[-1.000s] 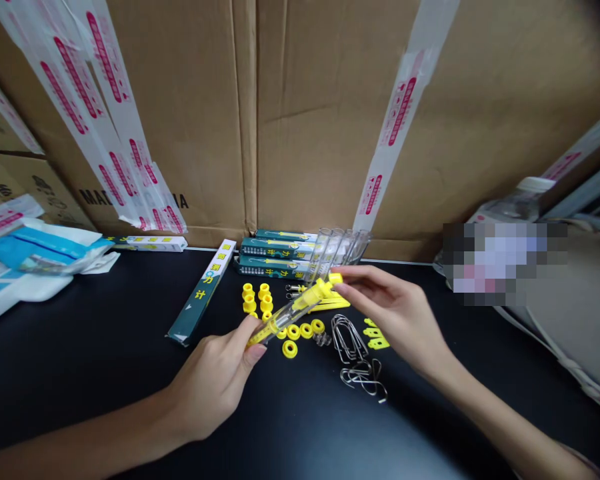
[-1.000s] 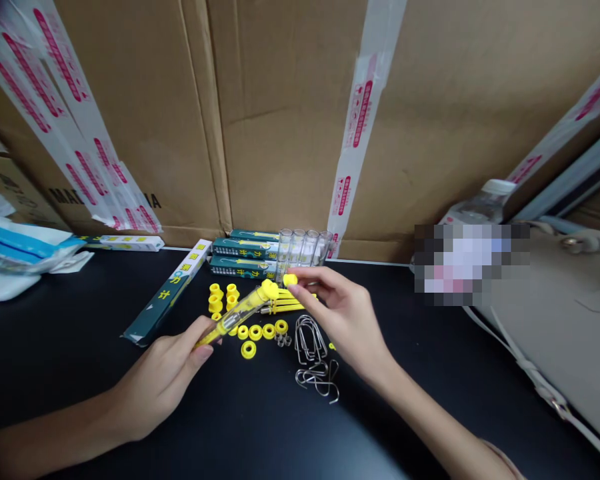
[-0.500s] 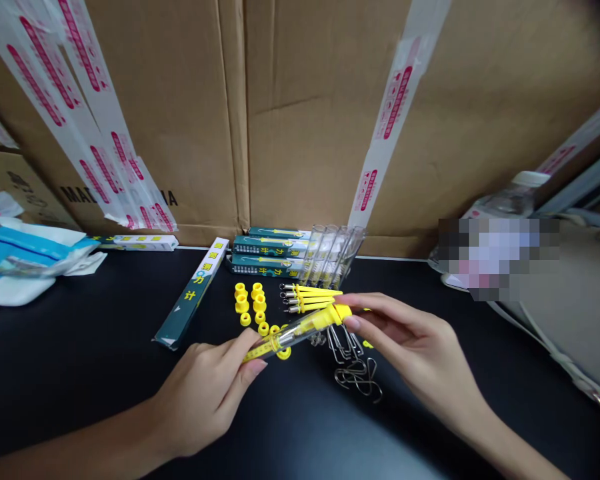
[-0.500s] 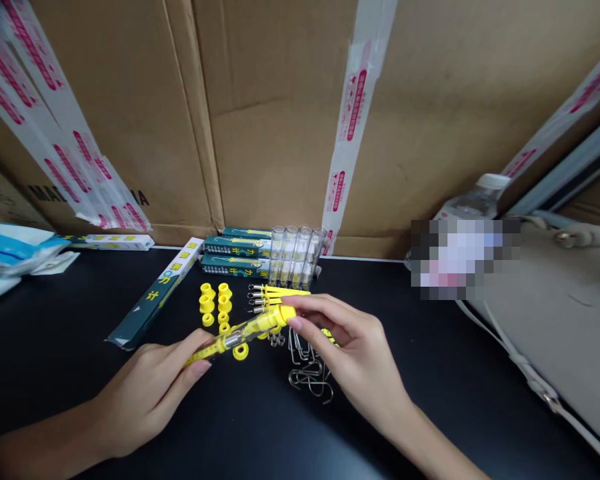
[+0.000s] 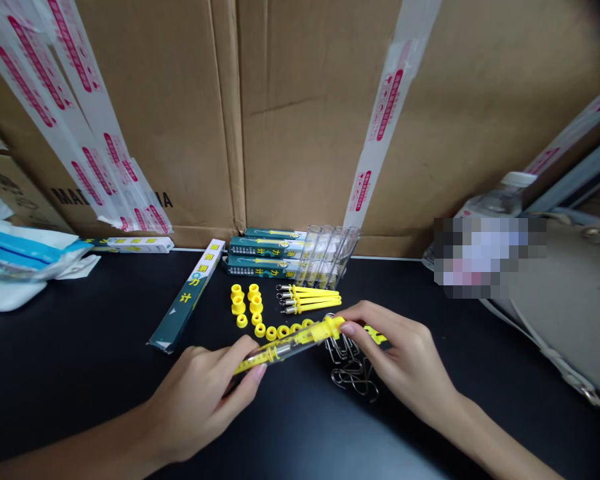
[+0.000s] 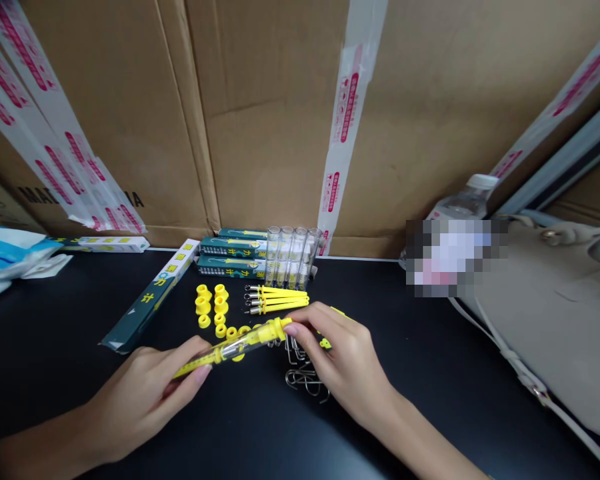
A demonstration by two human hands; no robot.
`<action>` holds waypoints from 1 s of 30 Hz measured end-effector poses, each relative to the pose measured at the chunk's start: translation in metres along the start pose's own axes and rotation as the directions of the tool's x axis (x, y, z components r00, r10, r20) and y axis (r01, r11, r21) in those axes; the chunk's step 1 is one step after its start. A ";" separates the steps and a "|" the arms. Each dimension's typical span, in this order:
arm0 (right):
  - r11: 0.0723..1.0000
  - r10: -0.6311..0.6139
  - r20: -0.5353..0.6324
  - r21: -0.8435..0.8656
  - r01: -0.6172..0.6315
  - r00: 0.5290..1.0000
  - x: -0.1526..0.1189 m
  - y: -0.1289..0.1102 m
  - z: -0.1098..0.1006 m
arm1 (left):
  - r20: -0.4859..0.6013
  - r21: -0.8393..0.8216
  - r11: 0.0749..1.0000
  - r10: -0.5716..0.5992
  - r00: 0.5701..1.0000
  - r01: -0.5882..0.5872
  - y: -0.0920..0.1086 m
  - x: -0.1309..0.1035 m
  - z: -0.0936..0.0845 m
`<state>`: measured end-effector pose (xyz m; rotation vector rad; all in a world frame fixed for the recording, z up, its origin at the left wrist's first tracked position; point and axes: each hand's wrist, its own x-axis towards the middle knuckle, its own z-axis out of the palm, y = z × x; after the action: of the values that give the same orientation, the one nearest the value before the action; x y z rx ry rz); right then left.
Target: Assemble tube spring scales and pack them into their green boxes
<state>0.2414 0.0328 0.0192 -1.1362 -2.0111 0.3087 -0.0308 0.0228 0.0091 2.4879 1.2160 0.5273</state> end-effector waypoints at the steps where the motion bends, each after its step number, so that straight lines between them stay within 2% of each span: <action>1: 0.999 -0.020 0.005 -0.030 0.020 1.000 -0.001 0.000 0.000 | -0.001 0.009 1.000 0.013 1.000 -0.013 0.000 0.000 0.000; 5: 0.988 -0.086 0.037 -0.122 0.090 0.996 -0.004 0.002 0.000 | -0.003 0.051 0.997 0.056 0.998 -0.056 -0.001 0.000 0.002; 8: 0.993 -0.063 0.041 -0.099 0.067 0.997 -0.006 0.002 -0.001 | -0.005 0.051 0.997 0.051 0.999 -0.051 -0.002 0.000 0.003; 10: 1.000 -0.005 0.037 -0.011 0.005 0.999 -0.006 0.000 -0.004 | 0.000 0.038 0.998 0.042 0.999 -0.042 -0.001 -0.001 0.003; 12: 0.985 0.084 0.049 0.150 -0.091 0.995 -0.004 -0.005 -0.006 | 0.010 0.026 0.999 0.027 1.000 -0.027 -0.001 0.000 0.002; 16: 0.843 0.235 0.091 0.476 -0.250 0.968 -0.001 -0.011 -0.008 | -0.007 -0.009 1.000 0.001 1.000 -0.001 -0.001 0.000 0.000; 18: 0.814 0.251 0.095 0.518 -0.263 0.963 0.000 -0.010 -0.008 | -0.024 -0.027 1.000 0.002 1.000 -0.003 -0.001 -0.001 0.000; 25: 0.791 0.329 0.122 0.506 -0.344 0.936 0.000 -0.006 -0.005 | -0.026 -0.056 0.998 0.008 1.000 -0.009 -0.001 -0.002 0.001; 30: 0.675 0.378 0.152 0.630 -0.384 0.914 -0.001 -0.008 -0.003 | -0.014 -0.086 0.996 -0.002 1.000 0.001 -0.001 -0.002 0.001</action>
<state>0.2389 0.0266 0.0248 -1.0654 -1.4404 1.1414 -0.0316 0.0216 0.0073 2.4154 1.1754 0.5854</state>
